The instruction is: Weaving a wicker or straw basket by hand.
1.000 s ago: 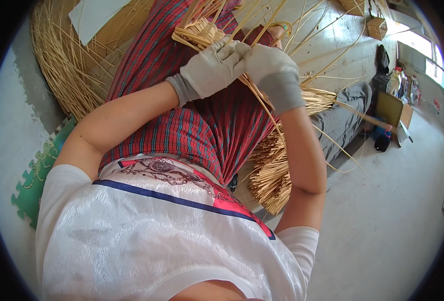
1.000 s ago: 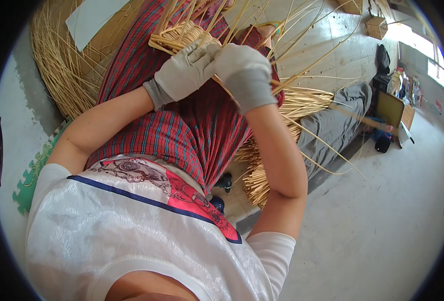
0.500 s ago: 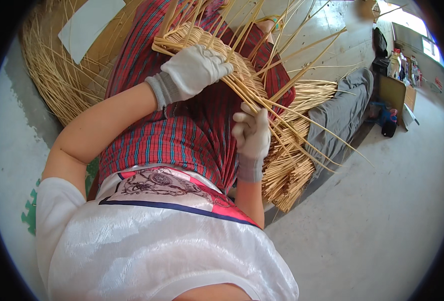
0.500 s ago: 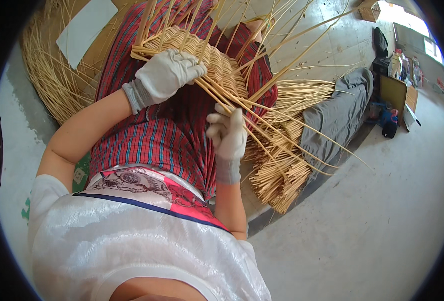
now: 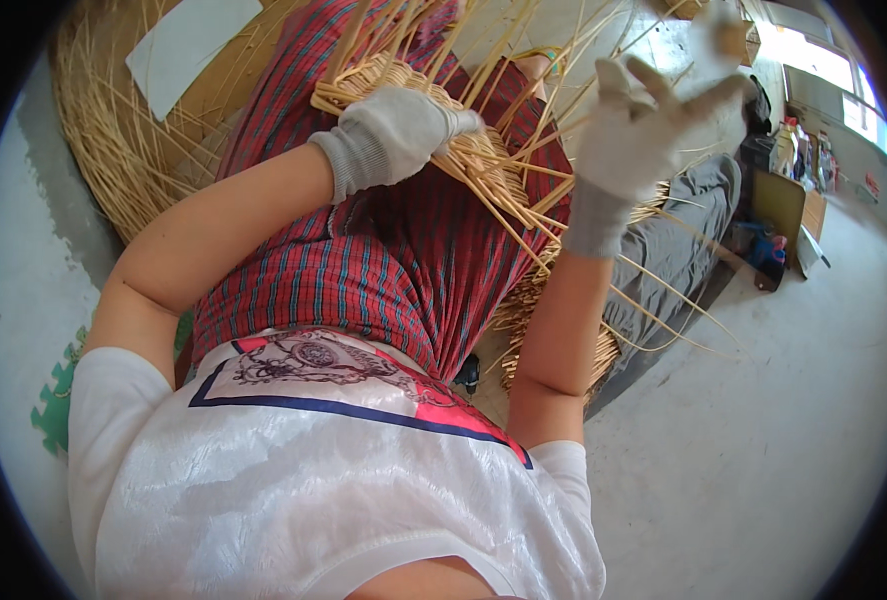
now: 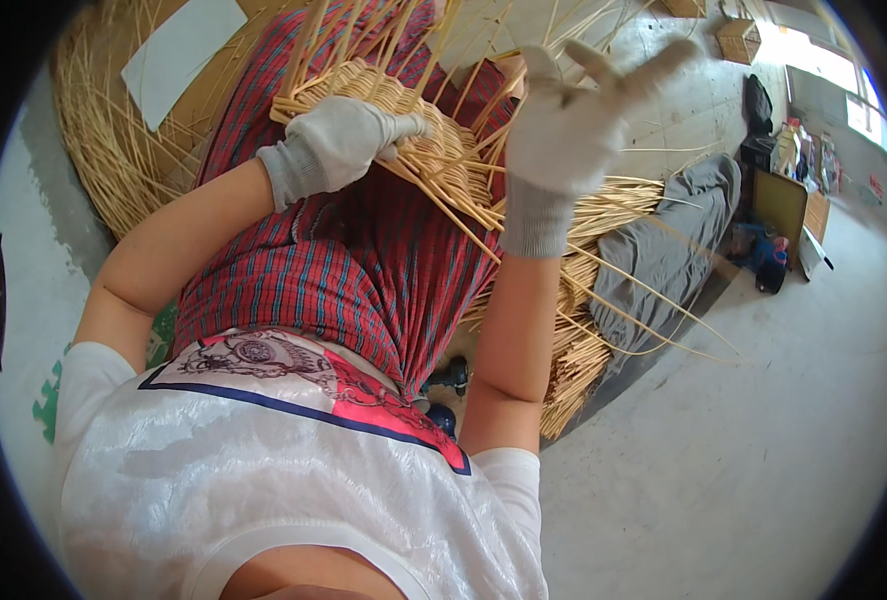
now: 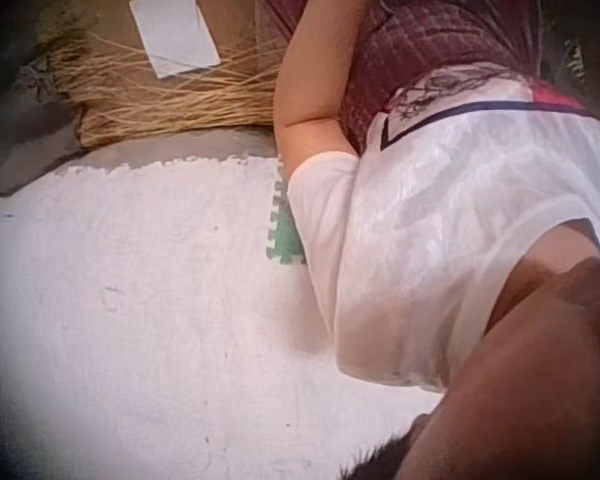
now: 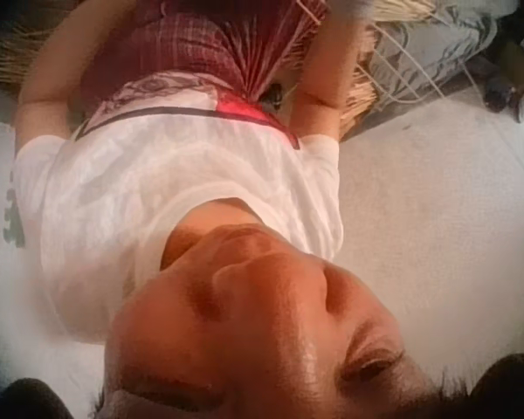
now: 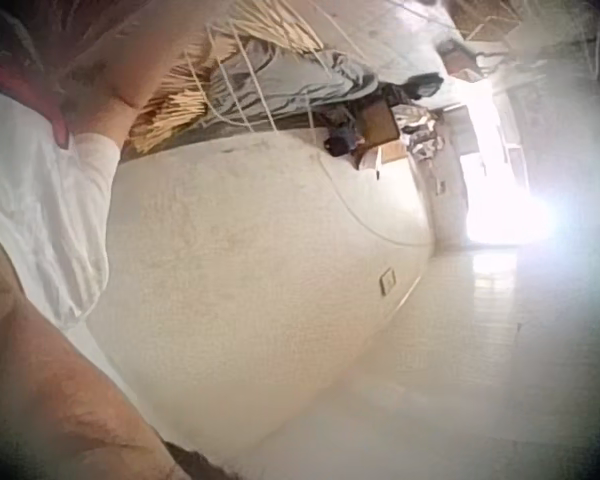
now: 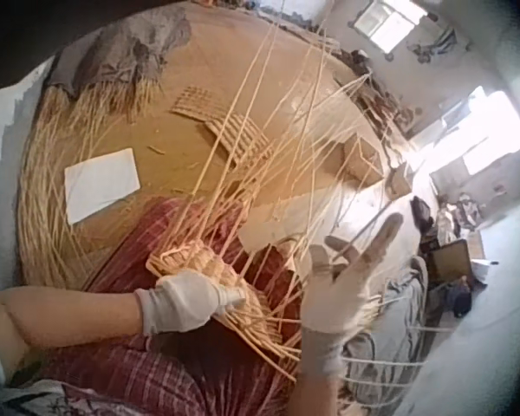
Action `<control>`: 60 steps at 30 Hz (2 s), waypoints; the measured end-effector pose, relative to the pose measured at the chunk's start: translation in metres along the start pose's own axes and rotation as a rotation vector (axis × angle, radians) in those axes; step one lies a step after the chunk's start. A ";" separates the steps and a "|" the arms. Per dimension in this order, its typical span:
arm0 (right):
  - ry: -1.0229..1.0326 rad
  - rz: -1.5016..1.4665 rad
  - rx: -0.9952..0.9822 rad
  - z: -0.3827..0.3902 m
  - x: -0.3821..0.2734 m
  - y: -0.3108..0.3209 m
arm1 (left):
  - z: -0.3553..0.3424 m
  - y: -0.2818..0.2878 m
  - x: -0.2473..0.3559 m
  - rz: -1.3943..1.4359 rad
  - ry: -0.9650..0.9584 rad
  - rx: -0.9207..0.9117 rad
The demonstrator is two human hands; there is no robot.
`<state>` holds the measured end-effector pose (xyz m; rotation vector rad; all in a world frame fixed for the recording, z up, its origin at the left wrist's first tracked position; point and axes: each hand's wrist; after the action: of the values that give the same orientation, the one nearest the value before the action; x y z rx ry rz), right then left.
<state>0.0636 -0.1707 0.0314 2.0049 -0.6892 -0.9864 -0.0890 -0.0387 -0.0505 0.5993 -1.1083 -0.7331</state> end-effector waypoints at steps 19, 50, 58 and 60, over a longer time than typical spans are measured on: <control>-0.001 0.304 -0.895 0.056 0.047 0.094 | 0.000 -0.077 0.007 -0.479 -0.460 0.761; 0.062 -0.213 -0.235 -0.031 -0.009 -0.049 | 0.010 -0.053 0.038 -0.182 -0.372 0.589; -0.036 -0.256 -0.062 -0.036 0.036 -0.078 | -0.026 -0.074 0.064 -0.079 -0.410 0.545; -0.142 -0.243 -0.136 -0.036 0.051 -0.096 | -0.027 -0.082 0.053 -0.031 -0.489 0.556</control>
<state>0.1333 -0.1413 -0.0547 1.9427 -0.4453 -1.2930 -0.0676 -0.1293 -0.0912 0.9344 -1.7869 -0.6094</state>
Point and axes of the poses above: each hand's wrist, its own z-axis away from the middle knuckle, its own y-axis out of the back of the hand, x = y × z, and after that the axes turned 1 degree about x, right-handed
